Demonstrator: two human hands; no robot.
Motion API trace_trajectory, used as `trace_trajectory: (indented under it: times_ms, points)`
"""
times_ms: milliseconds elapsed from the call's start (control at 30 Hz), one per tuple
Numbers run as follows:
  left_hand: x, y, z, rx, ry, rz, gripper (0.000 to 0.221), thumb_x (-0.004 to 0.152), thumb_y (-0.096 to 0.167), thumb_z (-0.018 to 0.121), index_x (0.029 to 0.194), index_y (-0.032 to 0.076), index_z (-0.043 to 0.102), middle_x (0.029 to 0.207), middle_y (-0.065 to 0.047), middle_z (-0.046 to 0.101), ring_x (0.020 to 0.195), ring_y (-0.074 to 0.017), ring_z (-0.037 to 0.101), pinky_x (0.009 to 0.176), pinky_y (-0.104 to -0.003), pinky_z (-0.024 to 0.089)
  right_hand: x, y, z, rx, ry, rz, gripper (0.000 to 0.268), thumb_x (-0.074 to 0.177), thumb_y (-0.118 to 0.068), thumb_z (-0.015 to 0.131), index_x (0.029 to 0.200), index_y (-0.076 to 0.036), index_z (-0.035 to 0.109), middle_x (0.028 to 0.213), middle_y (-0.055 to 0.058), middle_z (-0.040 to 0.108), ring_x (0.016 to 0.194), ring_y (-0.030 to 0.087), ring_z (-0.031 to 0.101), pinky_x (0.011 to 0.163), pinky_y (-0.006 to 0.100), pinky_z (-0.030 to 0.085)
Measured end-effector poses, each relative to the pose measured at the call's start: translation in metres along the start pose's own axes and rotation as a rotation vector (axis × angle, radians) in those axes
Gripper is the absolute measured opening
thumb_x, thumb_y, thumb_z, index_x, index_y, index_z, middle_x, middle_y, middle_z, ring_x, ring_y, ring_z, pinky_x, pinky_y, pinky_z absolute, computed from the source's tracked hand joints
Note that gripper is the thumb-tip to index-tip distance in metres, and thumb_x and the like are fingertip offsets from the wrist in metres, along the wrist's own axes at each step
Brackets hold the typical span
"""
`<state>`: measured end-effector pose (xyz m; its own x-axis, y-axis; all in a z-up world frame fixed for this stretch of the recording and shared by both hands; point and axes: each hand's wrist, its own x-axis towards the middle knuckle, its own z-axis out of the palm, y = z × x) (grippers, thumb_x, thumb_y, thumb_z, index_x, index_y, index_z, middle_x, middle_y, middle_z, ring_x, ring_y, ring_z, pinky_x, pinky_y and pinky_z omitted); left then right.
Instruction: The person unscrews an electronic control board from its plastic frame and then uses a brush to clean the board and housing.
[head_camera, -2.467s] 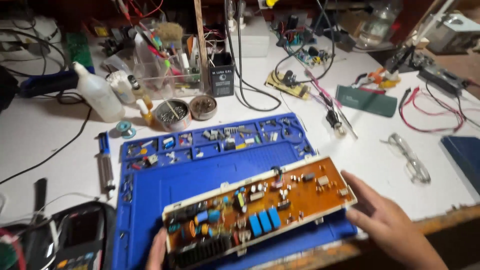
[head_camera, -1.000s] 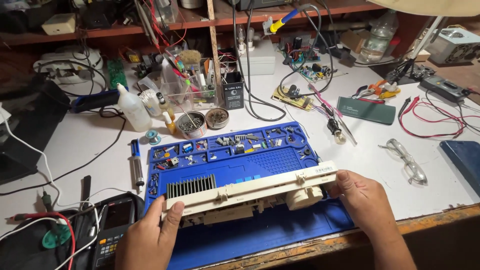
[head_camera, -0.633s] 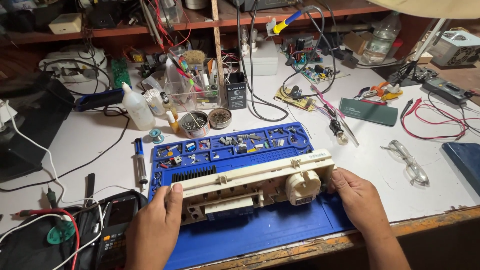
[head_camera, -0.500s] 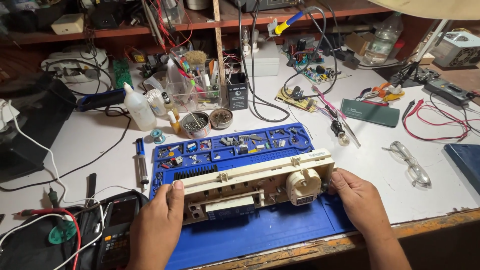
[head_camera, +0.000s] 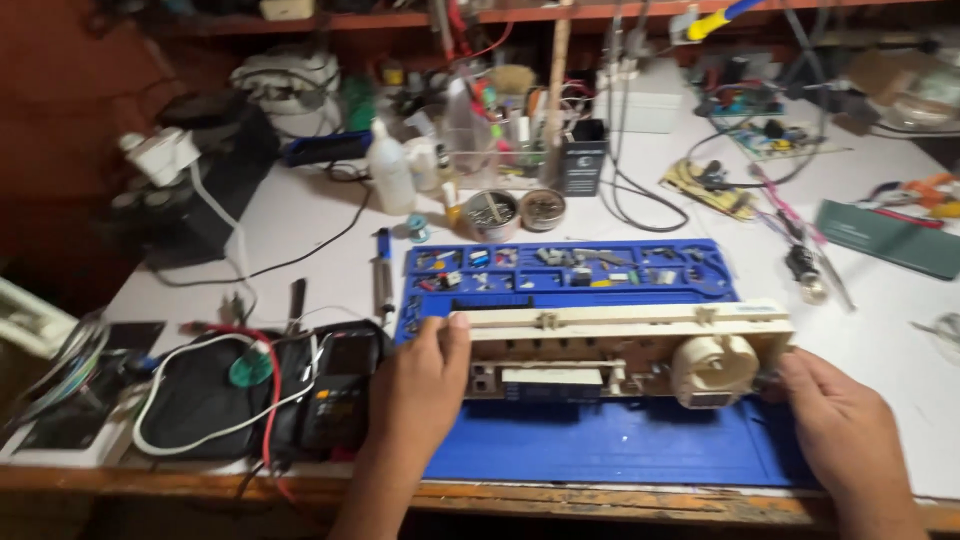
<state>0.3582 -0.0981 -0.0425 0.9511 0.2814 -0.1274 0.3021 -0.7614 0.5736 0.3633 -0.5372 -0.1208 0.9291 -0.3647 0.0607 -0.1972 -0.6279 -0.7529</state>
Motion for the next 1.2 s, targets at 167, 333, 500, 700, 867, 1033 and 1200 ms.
trace_trajectory:
  times_ms: [167,333,500,700,867,1033,1200]
  points:
    - [-0.003,-0.013,0.006,-0.016,0.019,0.086,0.055,0.124,0.060,0.032,0.115,0.019,0.068,0.079,-0.006,0.080,0.072,-0.0313,0.080,0.066,-0.050,0.060,-0.002,0.002,-0.001,-0.051,0.001,-0.019,0.050,0.132,-0.040,0.060,0.116,-0.009,0.095,0.107,0.004,0.095,0.112,0.017,0.077,0.108,0.035,0.049]
    - [-0.006,-0.023,0.012,-0.042,0.050,0.140,0.052,0.123,0.061,0.036,0.109,0.018,0.063,0.083,-0.011,0.081,0.078,-0.0404,0.078,0.072,-0.057,0.057,0.001,0.019,-0.001,-0.017,0.016,-0.082,0.054,0.135,-0.039,0.061,0.103,-0.008,0.092,0.104,0.000,0.090,0.108,0.016,0.074,0.107,0.033,0.047]
    - [-0.011,-0.041,0.019,0.026,0.019,0.162,0.057,0.112,0.074,0.049,0.126,0.021,0.061,0.106,-0.022,0.087,0.104,-0.0567,0.078,0.085,-0.066,0.058,0.004,0.024,0.004,0.079,0.056,-0.148,0.048,0.129,-0.032,0.063,0.105,-0.004,0.092,0.103,0.006,0.092,0.108,0.016,0.077,0.107,0.034,0.053]
    - [-0.021,-0.082,0.043,0.111,0.007,0.086,0.081,0.087,0.099,0.064,0.115,0.023,0.056,0.085,-0.011,0.069,0.086,-0.0429,0.069,0.079,-0.051,0.054,-0.022,-0.010,-0.010,0.237,0.076,-0.198,0.042,0.114,-0.032,0.069,0.140,-0.005,0.089,0.126,0.007,0.089,0.126,0.016,0.076,0.116,0.034,0.056]
    - [-0.036,-0.089,0.059,-0.114,0.117,-0.061,0.093,0.064,0.085,0.085,0.142,0.036,0.072,0.106,0.009,0.099,0.119,-0.0254,0.090,0.092,-0.042,0.064,-0.028,-0.011,-0.015,0.431,0.058,-0.300,0.051,0.106,-0.017,0.074,0.153,0.003,0.077,0.154,0.016,0.082,0.147,0.024,0.074,0.130,0.040,0.057]
    - [-0.046,-0.073,0.057,-0.298,0.142,-0.024,0.118,0.070,0.037,0.107,0.176,0.051,0.057,0.150,0.012,0.087,0.140,-0.0163,0.081,0.113,-0.035,0.059,-0.026,-0.011,-0.016,0.401,-0.172,-0.107,0.063,0.099,-0.008,0.079,0.162,-0.007,0.074,0.124,0.014,0.091,0.117,0.022,0.084,0.108,0.036,0.065]
    - [-0.049,-0.087,0.075,-0.128,0.229,0.098,0.101,0.067,0.041,0.108,0.155,0.038,0.058,0.172,0.016,0.071,0.144,-0.0195,0.078,0.095,-0.041,0.064,-0.041,-0.045,-0.029,0.075,-0.200,0.051,0.070,0.091,-0.018,0.076,0.161,-0.025,0.074,0.158,-0.002,0.086,0.135,0.017,0.082,0.119,0.034,0.056]
